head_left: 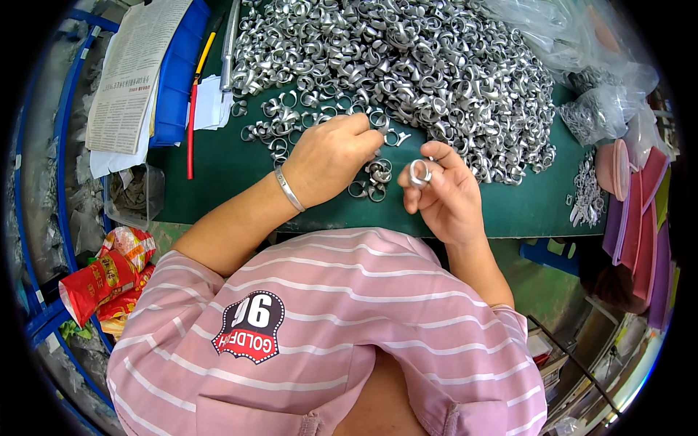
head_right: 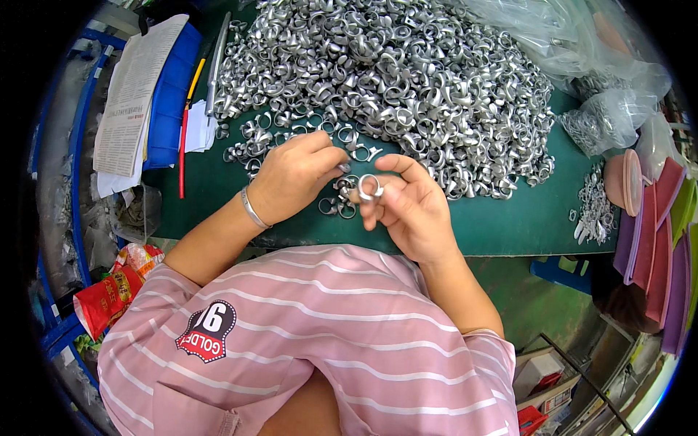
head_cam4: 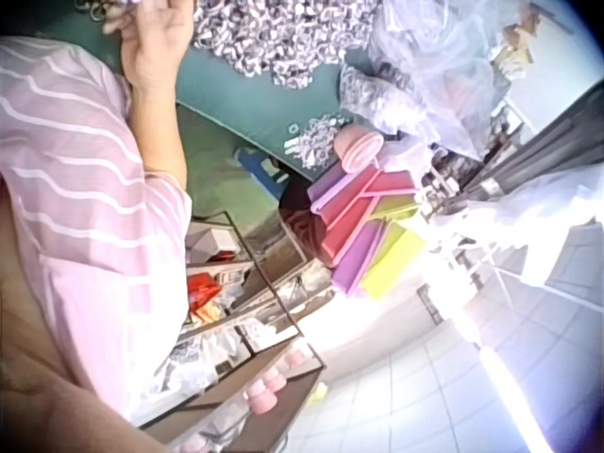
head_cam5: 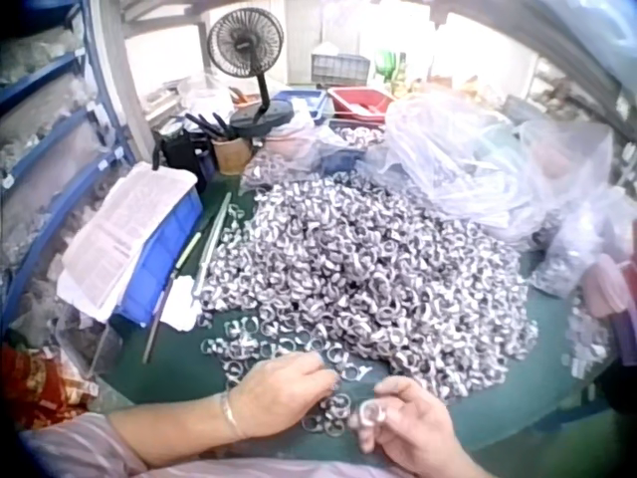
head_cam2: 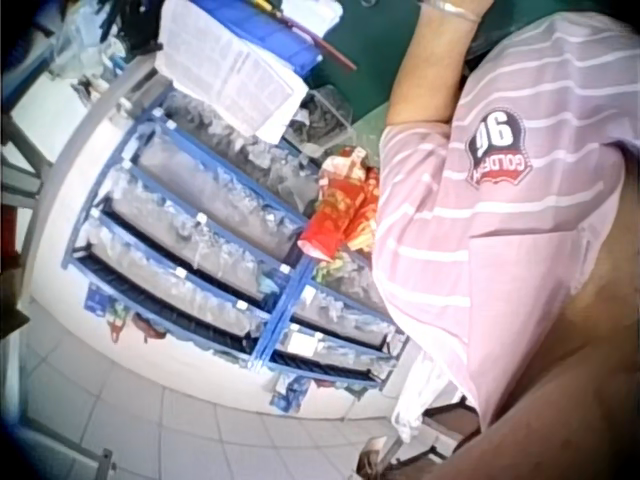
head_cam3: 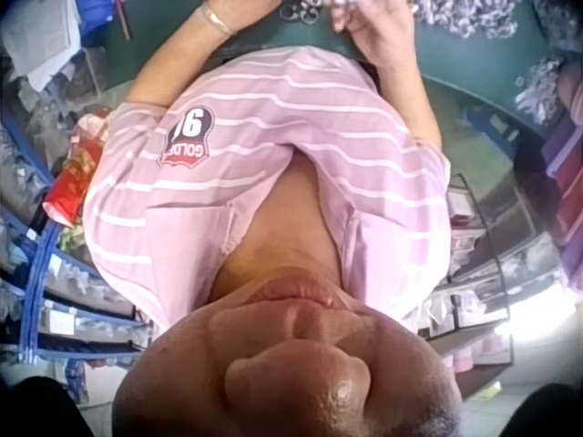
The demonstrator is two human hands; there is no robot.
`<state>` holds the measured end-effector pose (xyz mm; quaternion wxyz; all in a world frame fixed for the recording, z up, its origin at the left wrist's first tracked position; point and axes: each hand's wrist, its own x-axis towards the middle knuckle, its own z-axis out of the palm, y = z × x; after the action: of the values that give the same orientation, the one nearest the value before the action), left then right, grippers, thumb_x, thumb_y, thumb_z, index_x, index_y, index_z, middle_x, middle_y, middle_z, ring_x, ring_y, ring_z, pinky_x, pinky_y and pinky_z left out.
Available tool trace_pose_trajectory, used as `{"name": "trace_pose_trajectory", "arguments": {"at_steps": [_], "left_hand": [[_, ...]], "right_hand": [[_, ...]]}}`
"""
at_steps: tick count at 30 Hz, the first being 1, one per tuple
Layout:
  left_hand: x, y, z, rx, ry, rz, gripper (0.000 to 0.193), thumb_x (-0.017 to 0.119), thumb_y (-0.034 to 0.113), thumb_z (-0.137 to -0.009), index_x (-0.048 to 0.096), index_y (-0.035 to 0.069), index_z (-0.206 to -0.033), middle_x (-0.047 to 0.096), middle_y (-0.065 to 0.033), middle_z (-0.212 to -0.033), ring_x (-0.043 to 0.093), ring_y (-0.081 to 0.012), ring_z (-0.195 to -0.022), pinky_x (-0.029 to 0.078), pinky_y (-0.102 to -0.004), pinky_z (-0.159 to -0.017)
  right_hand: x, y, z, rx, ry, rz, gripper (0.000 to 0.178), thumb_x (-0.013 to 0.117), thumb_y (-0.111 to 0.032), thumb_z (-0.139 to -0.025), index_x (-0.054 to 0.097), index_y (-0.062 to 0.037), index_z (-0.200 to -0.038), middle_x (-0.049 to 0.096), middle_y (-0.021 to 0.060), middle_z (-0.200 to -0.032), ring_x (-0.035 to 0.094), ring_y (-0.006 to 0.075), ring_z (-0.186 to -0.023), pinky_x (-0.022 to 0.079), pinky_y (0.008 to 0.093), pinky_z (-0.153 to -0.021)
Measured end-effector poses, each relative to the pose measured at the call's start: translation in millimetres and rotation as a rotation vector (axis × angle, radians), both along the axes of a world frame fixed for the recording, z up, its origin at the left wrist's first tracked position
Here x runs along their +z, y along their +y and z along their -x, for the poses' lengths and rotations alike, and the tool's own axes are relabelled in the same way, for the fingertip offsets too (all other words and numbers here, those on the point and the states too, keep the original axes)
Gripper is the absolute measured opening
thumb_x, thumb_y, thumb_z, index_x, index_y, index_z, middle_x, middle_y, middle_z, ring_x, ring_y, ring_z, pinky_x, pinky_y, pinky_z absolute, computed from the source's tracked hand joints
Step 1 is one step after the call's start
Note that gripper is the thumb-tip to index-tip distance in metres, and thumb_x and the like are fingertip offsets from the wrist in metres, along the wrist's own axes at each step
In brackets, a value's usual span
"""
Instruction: The person sits at a green workbench and assembles small, silver-colored metal rings by hand. They pick up individual rings from a large pile, fit them together, and place the assembled pieces back onto the table. The process is repetitive and involves handling the metal components directly without tools.
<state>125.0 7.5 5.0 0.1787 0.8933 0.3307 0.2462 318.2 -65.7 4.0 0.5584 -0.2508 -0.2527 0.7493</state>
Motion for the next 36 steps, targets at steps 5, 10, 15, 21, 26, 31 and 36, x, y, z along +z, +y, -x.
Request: {"name": "trace_pose_trajectory", "arguments": {"at_steps": [5,10,15,21,26,31,36], "left_hand": [[5,2,12,-0.081,-0.023,0.131,0.015,0.069,0.007,-0.068,0.059,0.005,-0.079,0.051,-0.0083,-0.072,0.056,-0.0257,-0.067,0.045,-0.0333,-0.057],[12,12,5,0.021,-0.037,0.176,0.014,0.068,0.01,-0.071,0.061,0.004,-0.082,0.055,-0.0099,-0.077,0.058,-0.027,-0.07,0.046,-0.0354,-0.059],[0,20,-17,0.086,0.084,0.039,0.019,0.069,0.014,-0.07,0.06,0.003,-0.083,0.054,-0.0099,-0.079,0.058,-0.0282,-0.073,0.048,-0.0365,-0.061],[-1,20,-10,0.04,0.026,0.06,0.015,0.068,0.007,-0.068,0.058,0.003,-0.078,0.052,-0.0103,-0.076,0.057,-0.0291,-0.072,0.047,-0.0372,-0.061],[1,22,2,0.036,-0.149,0.145,0.013,0.067,0.002,-0.07,0.058,0.001,-0.079,0.053,-0.0104,-0.077,0.056,-0.0263,-0.069,0.046,-0.0334,-0.059],[16,8,12,0.128,-0.439,0.57,0.01,0.064,0.003,-0.077,0.062,0.001,-0.086,0.059,-0.0037,-0.077,0.053,-0.0094,-0.063,0.043,-0.0242,-0.054],[14,-4,15,0.114,-0.885,1.381,0.016,0.061,0.005,-0.083,0.061,-0.003,-0.097,0.062,-0.0074,-0.078,0.054,-0.0077,-0.06,0.043,-0.0187,-0.046]], "right_hand": [[-3,12,-13,0.066,0.125,-0.023,0.024,0.047,-0.002,-0.082,0.052,0.0026,-0.105,0.06,0.0153,-0.082,0.058,0.0185,-0.066,0.046,0.0223,-0.054],[3,29,10,-0.196,-1.541,-0.592,0.017,0.062,-0.007,-0.076,0.061,-0.0015,-0.092,0.056,0.0135,-0.075,0.06,0.028,-0.064,0.049,0.0352,-0.059],[0,30,30,-0.143,-1.911,-0.562,0.017,0.059,-0.015,-0.079,0.057,-0.0004,-0.087,0.056,0.0135,-0.08,0.06,0.0315,-0.061,0.05,0.0395,-0.051],[-1,28,27,-0.107,-1.888,-0.535,0.009,0.059,-0.01,-0.08,0.055,-0.0021,-0.079,0.054,0.0132,-0.081,0.059,0.0322,-0.065,0.049,0.0402,-0.055],[2,25,21,-0.33,-1.498,-0.638,0.011,0.064,-0.002,-0.074,0.054,-0.0002,-0.079,0.055,0.0151,-0.092,0.058,0.0302,-0.068,0.048,0.0378,-0.059],[4,17,17,-0.193,-0.602,-0.109,0.027,0.062,-0.002,-0.082,0.053,-0.0004,-0.107,0.055,0.0051,-0.092,0.047,0.0069,-0.066,0.042,0.0201,-0.055],[3,16,12,0.026,0.127,0.158,0.024,0.054,-0.005,-0.088,0.049,-0.002,-0.111,0.057,0.0135,-0.099,0.058,0.0146,-0.072,0.051,0.022,-0.057]]}}
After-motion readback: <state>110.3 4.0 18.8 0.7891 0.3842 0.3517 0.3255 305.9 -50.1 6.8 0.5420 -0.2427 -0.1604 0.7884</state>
